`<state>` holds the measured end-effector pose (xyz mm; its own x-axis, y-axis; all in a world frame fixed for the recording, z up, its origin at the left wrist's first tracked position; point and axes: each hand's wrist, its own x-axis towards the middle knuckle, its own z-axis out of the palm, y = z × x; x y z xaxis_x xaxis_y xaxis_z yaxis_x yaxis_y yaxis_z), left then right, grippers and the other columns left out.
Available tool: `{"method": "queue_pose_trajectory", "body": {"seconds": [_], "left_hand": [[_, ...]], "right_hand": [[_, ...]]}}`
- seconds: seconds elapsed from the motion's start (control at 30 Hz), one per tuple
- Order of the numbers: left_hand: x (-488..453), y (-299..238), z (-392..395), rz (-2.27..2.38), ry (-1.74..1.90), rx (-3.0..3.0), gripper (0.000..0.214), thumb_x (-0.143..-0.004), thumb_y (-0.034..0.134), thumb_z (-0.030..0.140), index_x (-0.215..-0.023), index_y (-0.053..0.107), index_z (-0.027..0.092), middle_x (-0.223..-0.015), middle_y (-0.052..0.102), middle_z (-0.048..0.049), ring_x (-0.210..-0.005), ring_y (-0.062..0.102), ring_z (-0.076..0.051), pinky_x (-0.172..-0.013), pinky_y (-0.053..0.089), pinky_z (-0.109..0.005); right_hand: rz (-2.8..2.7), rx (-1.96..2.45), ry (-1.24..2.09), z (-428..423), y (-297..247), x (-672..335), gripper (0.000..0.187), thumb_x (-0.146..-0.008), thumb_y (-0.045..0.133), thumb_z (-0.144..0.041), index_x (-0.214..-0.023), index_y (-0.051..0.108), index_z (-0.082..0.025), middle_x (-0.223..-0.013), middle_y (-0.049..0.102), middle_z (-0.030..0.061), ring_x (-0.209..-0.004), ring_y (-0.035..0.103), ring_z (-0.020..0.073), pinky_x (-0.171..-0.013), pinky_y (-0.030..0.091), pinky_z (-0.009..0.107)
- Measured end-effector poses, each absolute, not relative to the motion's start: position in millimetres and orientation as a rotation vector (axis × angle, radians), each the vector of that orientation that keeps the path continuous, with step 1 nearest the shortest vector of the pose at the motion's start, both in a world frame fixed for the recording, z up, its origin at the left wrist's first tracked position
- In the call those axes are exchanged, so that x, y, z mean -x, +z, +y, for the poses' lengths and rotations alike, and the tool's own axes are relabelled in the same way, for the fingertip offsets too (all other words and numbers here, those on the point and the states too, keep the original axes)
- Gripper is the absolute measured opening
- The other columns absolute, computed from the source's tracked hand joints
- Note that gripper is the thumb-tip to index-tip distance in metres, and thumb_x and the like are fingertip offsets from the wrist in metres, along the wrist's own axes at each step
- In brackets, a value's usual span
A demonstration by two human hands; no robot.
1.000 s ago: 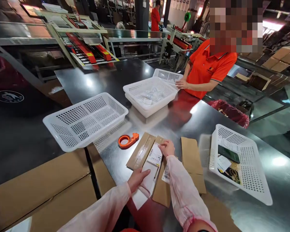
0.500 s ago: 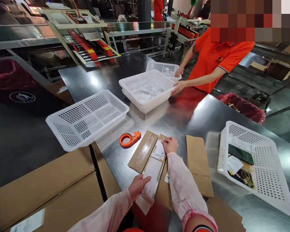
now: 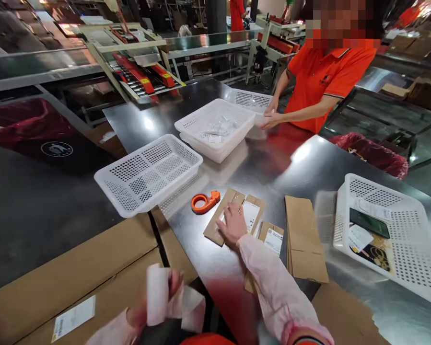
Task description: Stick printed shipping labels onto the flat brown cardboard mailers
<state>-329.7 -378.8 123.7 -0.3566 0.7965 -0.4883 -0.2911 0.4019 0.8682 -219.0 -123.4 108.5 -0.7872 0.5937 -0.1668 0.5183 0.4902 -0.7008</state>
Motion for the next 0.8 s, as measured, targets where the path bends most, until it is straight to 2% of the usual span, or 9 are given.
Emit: {"method": "queue_pose_trajectory", "body": {"seconds": [0.13,0.2,0.27,0.33,0.43,0.5,0.6,0.67,0.8], "left_hand": [[371.4,152.4,-309.8,1.23,1.547,-0.507,0.073,-0.055,0.018,0.101,-0.036,0.024,0.03,-0.024,0.011,0.0026,-0.03,0.025,-0.013,-0.04,0.037,-0.034],[395.6,162.3,-285.3,1.398,1.665,-0.439,0.07,-0.067,0.015,0.095,-0.042,0.023,0.029,-0.028,0.01,0.0047,-0.032,0.025,-0.013,-0.042,0.038,-0.032],[423.7,170.4,-274.2,1.58,1.675,-0.413,0.066,-0.086,0.014,0.078,-0.045,0.03,0.028,-0.031,0.022,0.003,-0.036,0.036,-0.013,-0.05,0.044,-0.032],[451.7,176.6,-276.7,1.719,1.667,-0.401,0.063,-0.098,0.015,0.053,-0.051,0.047,0.025,-0.04,0.043,-0.0001,-0.048,0.052,-0.016,-0.06,0.05,-0.032],[476.1,181.6,-298.0,1.918,1.703,-0.359,0.042,-0.095,0.032,0.032,-0.081,0.067,0.014,-0.081,0.068,-0.0072,-0.087,0.064,-0.018,-0.088,0.051,-0.028],[470.5,181.5,-315.6,2.123,1.701,-0.517,0.033,-0.086,0.052,0.031,-0.105,0.066,0.007,-0.114,0.066,-0.0134,-0.117,0.055,-0.019,-0.109,0.036,-0.029],[429.9,175.9,-334.0,2.088,1.386,-1.258,0.077,-0.063,0.08,0.039,-0.13,0.056,0.01,-0.141,0.052,-0.0176,-0.138,0.037,-0.031,-0.121,0.014,-0.043],[395.1,168.8,-337.3,1.835,1.114,-1.496,0.088,-0.051,0.088,0.043,-0.129,0.059,0.016,-0.139,0.055,-0.0164,-0.135,0.042,-0.036,-0.121,0.011,-0.05],[354.0,153.9,-329.4,1.742,1.035,-1.132,0.018,-0.077,0.068,0.036,-0.082,0.074,0.02,-0.09,0.075,-0.0098,-0.091,0.067,-0.027,-0.103,0.042,-0.046]], "right_hand": [[-2.307,0.399,2.186,-175.3,146.0,241.8,0.075,-0.081,0.043,-0.077,-0.119,0.065,-0.016,-0.111,0.07,0.0135,-0.109,0.062,0.027,-0.093,0.048,0.043],[-2.054,0.284,2.635,-193.0,155.5,239.5,0.078,-0.063,0.064,-0.077,-0.11,0.068,-0.014,-0.097,0.072,0.011,-0.092,0.067,0.0258,-0.083,0.052,0.04],[-1.837,0.391,2.811,-201.7,157.8,228.7,0.072,-0.053,0.08,-0.065,-0.104,0.068,-0.015,-0.093,0.073,0.0083,-0.086,0.068,0.0234,-0.081,0.053,0.038],[-1.725,0.634,2.737,-204.7,154.8,214.0,0.06,-0.055,0.082,-0.057,-0.096,0.069,-0.016,-0.088,0.074,0.0063,-0.083,0.069,0.0211,-0.082,0.052,0.036],[-1.579,0.93,2.598,-209.3,145.2,197.4,0.052,-0.057,0.082,-0.057,-0.085,0.066,-0.016,-0.08,0.073,0.0052,-0.076,0.069,0.0199,-0.079,0.052,0.036],[-1.474,1.138,2.488,-215.6,138.5,195.5,0.057,-0.055,0.081,-0.059,-0.091,0.063,-0.018,-0.074,0.072,0.0026,-0.067,0.067,0.019,-0.07,0.052,0.034],[-1.329,1.359,2.326,-225.3,133.3,204.8,0.079,-0.051,0.082,-0.062,-0.113,0.055,-0.022,-0.068,0.069,-0.0015,-0.059,0.064,0.0187,-0.06,0.051,0.033],[-1.295,1.399,2.255,-227.9,136.1,212.0,0.084,-0.052,0.077,-0.067,-0.119,0.053,-0.022,-0.069,0.067,-0.0012,-0.059,0.063,0.0189,-0.06,0.051,0.034],[-1.693,1.371,1.975,-223.1,157.7,211.0,0.066,-0.065,0.063,-0.074,-0.102,0.068,-0.02,-0.082,0.068,0.0055,-0.078,0.064,0.0223,-0.074,0.052,0.038]]}}
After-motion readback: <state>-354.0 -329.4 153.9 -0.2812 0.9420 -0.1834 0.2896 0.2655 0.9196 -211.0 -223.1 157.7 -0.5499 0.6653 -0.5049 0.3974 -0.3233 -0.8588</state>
